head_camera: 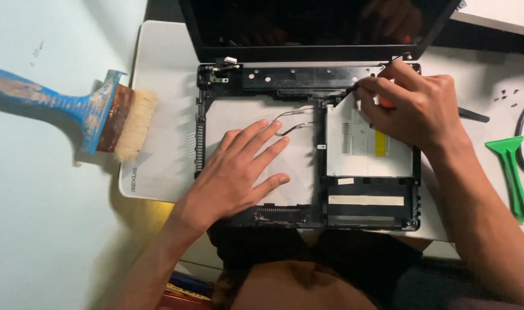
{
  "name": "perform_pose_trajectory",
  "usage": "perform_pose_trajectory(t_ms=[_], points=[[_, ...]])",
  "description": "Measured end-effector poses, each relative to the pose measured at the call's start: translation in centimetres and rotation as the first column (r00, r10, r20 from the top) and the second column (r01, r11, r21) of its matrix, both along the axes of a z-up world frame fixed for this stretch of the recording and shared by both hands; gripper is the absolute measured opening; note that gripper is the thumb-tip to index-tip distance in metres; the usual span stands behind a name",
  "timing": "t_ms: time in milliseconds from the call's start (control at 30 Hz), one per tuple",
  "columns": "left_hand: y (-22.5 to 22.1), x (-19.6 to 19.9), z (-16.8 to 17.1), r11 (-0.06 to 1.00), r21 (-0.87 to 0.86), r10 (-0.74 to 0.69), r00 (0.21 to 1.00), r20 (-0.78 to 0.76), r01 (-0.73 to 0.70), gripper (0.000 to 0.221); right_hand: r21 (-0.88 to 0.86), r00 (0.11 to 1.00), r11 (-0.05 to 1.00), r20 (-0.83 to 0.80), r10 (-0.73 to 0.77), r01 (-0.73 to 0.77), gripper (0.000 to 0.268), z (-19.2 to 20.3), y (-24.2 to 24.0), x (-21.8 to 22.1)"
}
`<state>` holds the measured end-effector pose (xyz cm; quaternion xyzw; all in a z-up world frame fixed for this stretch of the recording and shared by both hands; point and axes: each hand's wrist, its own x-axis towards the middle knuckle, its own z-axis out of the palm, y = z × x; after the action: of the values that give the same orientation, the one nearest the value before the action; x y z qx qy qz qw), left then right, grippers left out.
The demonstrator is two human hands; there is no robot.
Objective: Disassembling a laptop by removing the motherboard and optical drive to detach the screen assembly.
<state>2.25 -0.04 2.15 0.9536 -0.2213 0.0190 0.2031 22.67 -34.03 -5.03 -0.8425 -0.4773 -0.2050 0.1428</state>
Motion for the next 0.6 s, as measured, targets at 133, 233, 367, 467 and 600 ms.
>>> perform_pose_trajectory(t_ms=[133,233,367,467,600], points=[[-0.8,2.7,2.6,1.000,0.017,-0.003,1.000,-0.022,0.003,0.053,0.037,0.999,0.999,0.020,-0.029,0.029,0.015,0.5,0.7,-0.4],[-1.6,6.2,2.7,0.995,0.049,-0.096,0.992,0.080,0.092,0.036,0.024,0.999,0.999,0.008,-0.034,0.033,0.019,0.8,0.7,-0.4],[-3.0,13.8,-1.1,0.990,0.065,-0.139,0.884,0.446,0.123,0.029,-0.004,0.993,0.993,0.030,-0.115,0.115,0.025,0.7,-0.6,-0.2],[-3.2,16.0,-2.7,0.996,-0.046,-0.049,0.899,0.436,0.076,0.017,-0.275,0.890,0.847,0.117,-0.440,0.455,0.062,1.3,-3.4,-0.6],[-2.3,15.0,-4.5,0.999,-0.025,-0.028,0.934,0.356,0.039,0.030,-0.670,0.582,0.508,-0.137,-0.802,0.541,0.114,5.9,-2.7,-2.4]])
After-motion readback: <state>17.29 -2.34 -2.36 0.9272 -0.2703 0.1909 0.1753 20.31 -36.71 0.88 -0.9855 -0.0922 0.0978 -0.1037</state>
